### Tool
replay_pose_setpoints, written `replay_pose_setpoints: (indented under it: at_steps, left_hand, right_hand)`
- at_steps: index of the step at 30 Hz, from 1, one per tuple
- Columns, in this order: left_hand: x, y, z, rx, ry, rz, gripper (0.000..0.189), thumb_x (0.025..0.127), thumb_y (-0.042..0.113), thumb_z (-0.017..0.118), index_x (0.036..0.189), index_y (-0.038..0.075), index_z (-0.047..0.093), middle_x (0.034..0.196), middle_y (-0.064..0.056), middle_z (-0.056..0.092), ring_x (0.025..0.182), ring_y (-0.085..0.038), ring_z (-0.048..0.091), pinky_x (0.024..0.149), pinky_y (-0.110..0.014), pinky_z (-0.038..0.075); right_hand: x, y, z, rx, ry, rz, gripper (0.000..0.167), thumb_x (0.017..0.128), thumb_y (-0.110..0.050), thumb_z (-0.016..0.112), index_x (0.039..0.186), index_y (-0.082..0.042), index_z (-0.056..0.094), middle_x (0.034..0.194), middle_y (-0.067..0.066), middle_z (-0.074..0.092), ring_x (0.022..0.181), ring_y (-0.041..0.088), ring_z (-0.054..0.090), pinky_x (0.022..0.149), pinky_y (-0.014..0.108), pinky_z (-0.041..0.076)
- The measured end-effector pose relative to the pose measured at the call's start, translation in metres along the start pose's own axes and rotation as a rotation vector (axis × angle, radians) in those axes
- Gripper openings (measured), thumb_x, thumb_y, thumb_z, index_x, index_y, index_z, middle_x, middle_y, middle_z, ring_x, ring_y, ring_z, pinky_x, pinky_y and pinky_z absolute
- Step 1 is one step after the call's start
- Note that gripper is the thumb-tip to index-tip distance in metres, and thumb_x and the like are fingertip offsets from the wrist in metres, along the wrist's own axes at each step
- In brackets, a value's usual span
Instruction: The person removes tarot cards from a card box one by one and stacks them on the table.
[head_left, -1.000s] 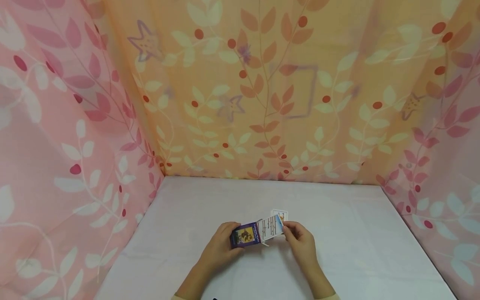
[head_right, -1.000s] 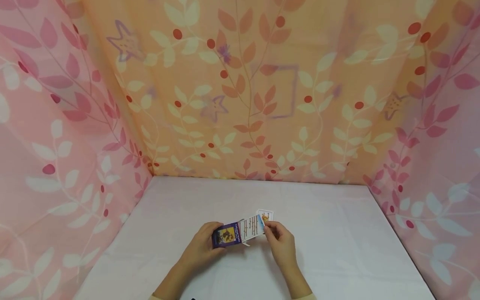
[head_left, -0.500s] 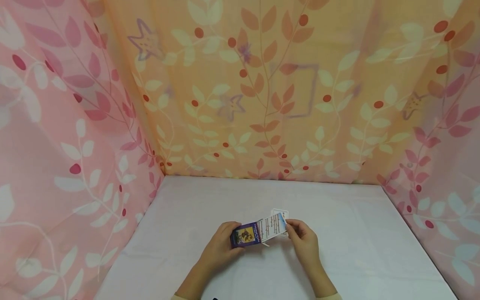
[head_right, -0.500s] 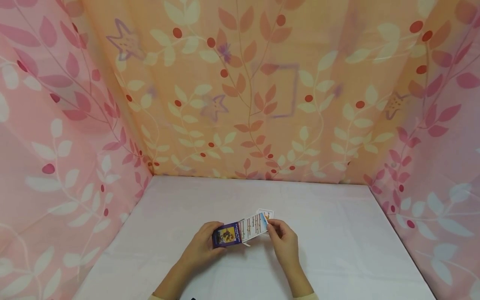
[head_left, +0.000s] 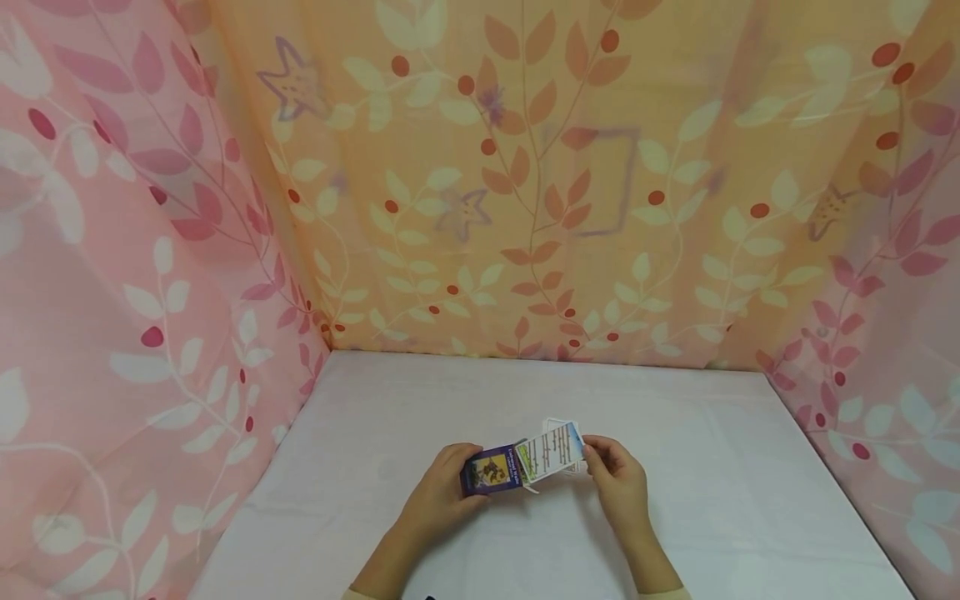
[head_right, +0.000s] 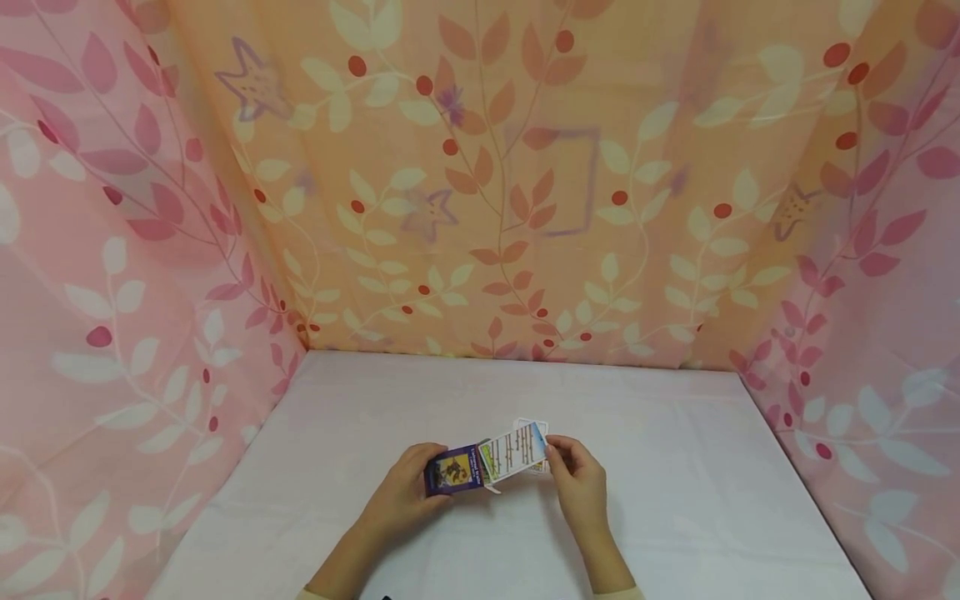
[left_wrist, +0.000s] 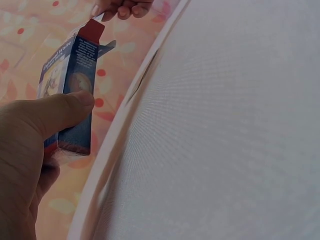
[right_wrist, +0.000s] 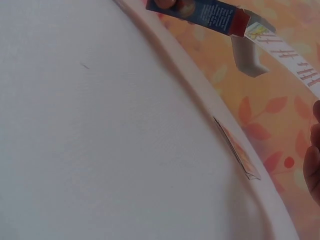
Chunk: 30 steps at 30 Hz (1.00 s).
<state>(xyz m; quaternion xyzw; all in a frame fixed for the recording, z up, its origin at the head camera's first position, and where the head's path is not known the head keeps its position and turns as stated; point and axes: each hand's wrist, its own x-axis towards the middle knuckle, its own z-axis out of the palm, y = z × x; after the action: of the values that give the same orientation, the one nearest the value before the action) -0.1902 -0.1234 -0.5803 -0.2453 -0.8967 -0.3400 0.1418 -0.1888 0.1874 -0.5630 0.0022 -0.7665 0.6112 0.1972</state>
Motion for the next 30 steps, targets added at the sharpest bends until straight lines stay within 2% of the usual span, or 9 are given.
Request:
replay_pose_setpoints:
  at_steps: [12,21,30]
  left_hand:
    - [-0.001,-0.005,0.000,0.013,-0.009,0.002,0.078,0.074,0.036,0.091,0.141,0.020,0.054,0.140,0.008,0.056,0.133,-0.011,0.051,0.115,-0.037,0.045]
    - [0.000,-0.006,-0.001,0.012,-0.007,0.004,0.079,0.075,0.038,0.090,0.142,0.022,0.053,0.142,0.009,0.055,0.134,-0.010,0.050,0.115,-0.037,0.045]
    - [-0.001,-0.004,0.001,0.015,0.002,0.029,0.080,0.075,0.036,0.091,0.143,0.020,0.052,0.141,0.004,0.056,0.132,-0.017,0.053,0.113,-0.042,0.047]
  right_hand:
    - [0.006,-0.002,-0.006,-0.031,0.015,0.013,0.014,0.098,-0.018,0.070,0.109,-0.011,0.074,0.093,0.009,0.072,0.074,0.013,0.062,0.061,0.018,0.054]
    - [0.019,-0.005,-0.011,-0.062,-0.002,-0.042,0.012,0.098,-0.016,0.071,0.108,-0.011,0.074,0.090,0.011,0.072,0.071,0.011,0.060,0.058,0.019,0.053]
    - [0.035,-0.005,-0.020,-0.135,-0.061,-0.079,0.013,0.099,-0.018,0.069,0.109,-0.011,0.074,0.090,0.009,0.071,0.071,0.012,0.060,0.059,0.020,0.052]
